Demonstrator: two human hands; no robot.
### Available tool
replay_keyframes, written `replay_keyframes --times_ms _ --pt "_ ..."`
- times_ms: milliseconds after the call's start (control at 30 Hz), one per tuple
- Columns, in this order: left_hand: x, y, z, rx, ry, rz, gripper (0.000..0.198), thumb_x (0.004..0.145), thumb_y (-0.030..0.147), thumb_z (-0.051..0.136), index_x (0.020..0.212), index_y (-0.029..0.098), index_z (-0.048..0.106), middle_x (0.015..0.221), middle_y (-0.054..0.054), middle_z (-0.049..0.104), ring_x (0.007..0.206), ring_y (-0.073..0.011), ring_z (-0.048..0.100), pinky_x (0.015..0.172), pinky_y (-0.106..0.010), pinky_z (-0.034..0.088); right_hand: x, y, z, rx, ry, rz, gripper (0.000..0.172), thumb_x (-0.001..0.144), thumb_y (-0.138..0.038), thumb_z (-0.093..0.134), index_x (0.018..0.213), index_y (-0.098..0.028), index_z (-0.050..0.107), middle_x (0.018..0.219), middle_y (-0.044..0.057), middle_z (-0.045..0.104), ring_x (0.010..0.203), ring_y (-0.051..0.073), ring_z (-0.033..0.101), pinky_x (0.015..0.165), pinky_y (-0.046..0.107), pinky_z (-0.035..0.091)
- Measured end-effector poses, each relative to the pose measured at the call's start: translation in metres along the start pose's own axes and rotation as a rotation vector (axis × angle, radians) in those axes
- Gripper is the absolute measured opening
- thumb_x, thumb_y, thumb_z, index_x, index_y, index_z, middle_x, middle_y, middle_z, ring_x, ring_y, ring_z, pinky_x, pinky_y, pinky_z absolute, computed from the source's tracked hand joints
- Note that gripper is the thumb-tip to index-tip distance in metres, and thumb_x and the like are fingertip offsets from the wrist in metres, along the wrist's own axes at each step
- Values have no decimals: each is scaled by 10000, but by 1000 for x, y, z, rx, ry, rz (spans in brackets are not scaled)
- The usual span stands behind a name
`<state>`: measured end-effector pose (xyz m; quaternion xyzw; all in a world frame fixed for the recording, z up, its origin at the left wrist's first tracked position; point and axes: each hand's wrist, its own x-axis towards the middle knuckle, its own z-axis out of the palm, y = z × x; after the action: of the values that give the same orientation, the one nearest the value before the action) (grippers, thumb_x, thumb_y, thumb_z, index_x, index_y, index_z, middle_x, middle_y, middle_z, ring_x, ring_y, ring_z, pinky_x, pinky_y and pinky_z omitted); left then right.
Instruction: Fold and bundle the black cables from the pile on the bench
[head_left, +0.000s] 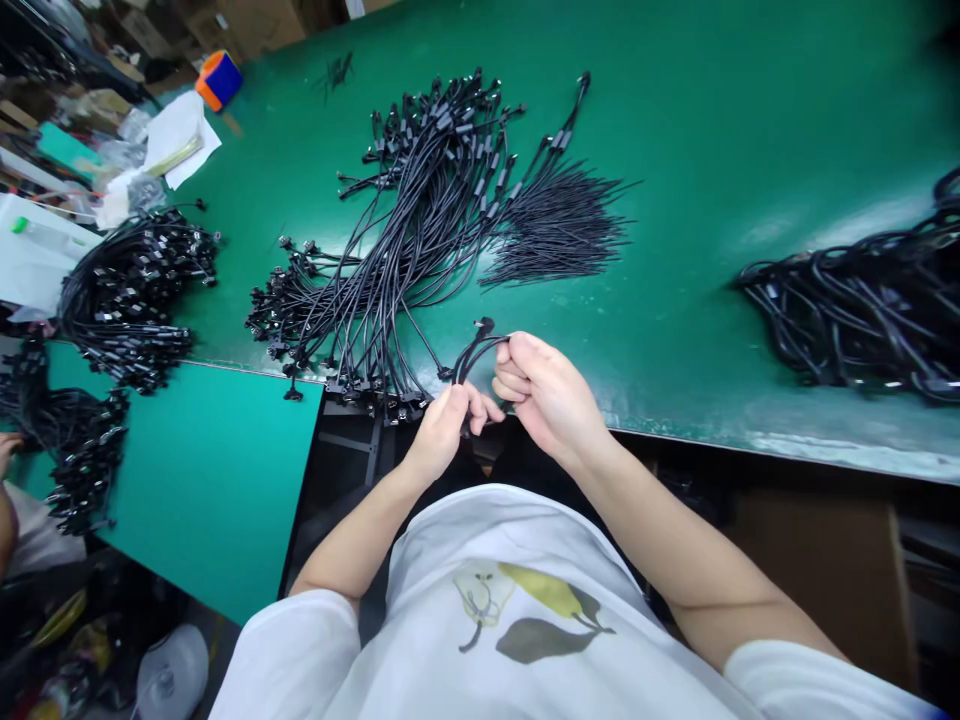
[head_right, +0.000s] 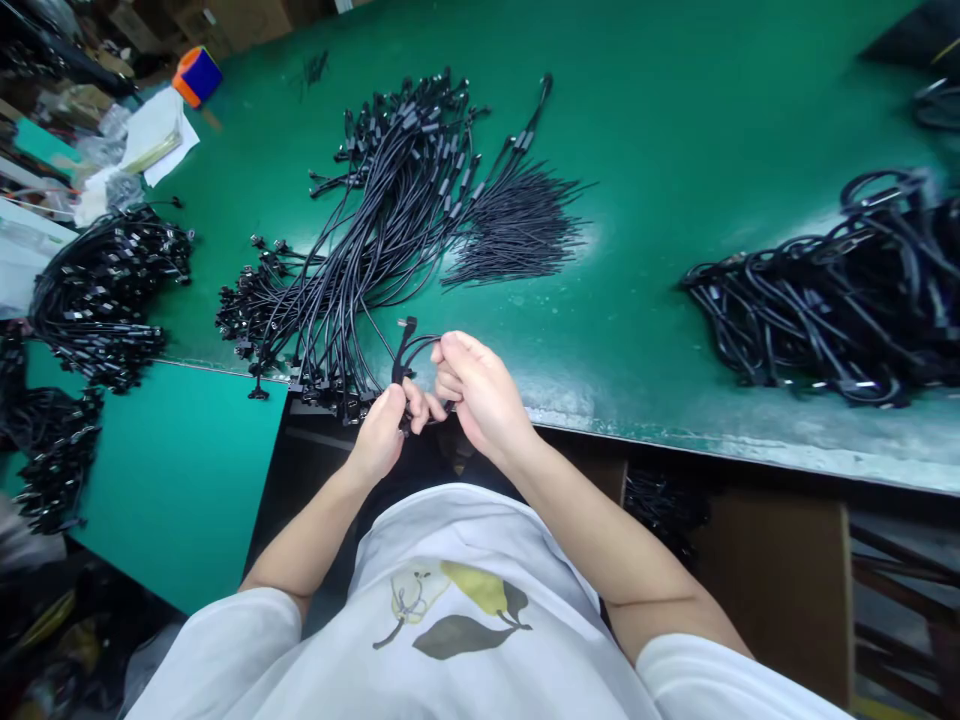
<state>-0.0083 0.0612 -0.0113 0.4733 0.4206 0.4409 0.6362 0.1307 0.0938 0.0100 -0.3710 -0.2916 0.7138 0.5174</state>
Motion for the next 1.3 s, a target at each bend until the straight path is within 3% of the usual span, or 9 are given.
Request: replay_keyframes --times_ms 167,267,367,533,667,767,933,1067,1300 --pt "-4 1 -7 233 -37 69 483 933 653 393 746 210 446 672 9 483 732 -163 540 874 -359 443 -7 1 9 -87 44 -126 474 805 -616 662 751 -199 442 795 -1 466 622 75 413 515 197 377" --pt "-3 7 -7 419 -5 71 488 950 633 362 764 198 483 787 -40 542 793 -181 539 832 -345 437 -17 1 18 -149 26 -253 464 854 -642 580 782 -202 454 1182 71 560 998 153 588 794 275 518" --pt "1 17 -4 519 -30 85 439 953 583 398 806 190 528 803 -51 561 788 -197 539 773 -335 436 -25 0 24 -224 -104 -310 488 876 -697 494 844 -212 461 1331 94 542 1218 232 555 982 400 492" --pt "6 20 -5 635 -171 13 342 821 507 654 865 178 576 816 -43 594 767 -218 564 716 -326 454 -28 4 26 -246 -110 -386 490 845 -659 589 792 -219 381 953 42 609 850 163 610 732 317 519" --pt "4 5 -4 570 -178 145 384 865 559 581 935 182 579 946 -94 623 934 -267 588 877 -384 469 -25 1 29 -131 -11 -324 567 746 -750 633 920 -261 403 708 -48 446 546 81 405 507 222 370" --pt "-1 0 1 420 -177 195 503 892 660 471 1005 175 543 994 -116 623 978 -260 600 900 -392 469 -21 -7 32 -145 -35 -288 673 636 -820 657 962 -265 461 660 -61 339 507 60 282 452 203 274" --pt "-5 9 1 102 -254 -13 521 932 672 360 1028 175 479 723 -1 556 626 -124 544 648 -279 468 -9 -20 30 -72 -98 -170 607 743 -804 571 776 -228 384 627 -64 243 487 45 169 400 184 163" --pt "-2 15 -3 0 -428 -193 535 903 667 459 936 141 551 767 -41 595 663 -125 574 662 -275 483 -3 -23 25 -138 -183 -154 571 745 -746 629 767 -225 399 634 -60 295 489 46 232 384 181 241" --pt "5 13 11 -393 -341 -361 538 834 658 597 939 131 601 700 -9 538 626 -115 500 669 -287 448 15 -24 19 -127 -217 -206 589 745 -766 602 743 -220 380 614 -70 294 492 48 255 420 195 402"
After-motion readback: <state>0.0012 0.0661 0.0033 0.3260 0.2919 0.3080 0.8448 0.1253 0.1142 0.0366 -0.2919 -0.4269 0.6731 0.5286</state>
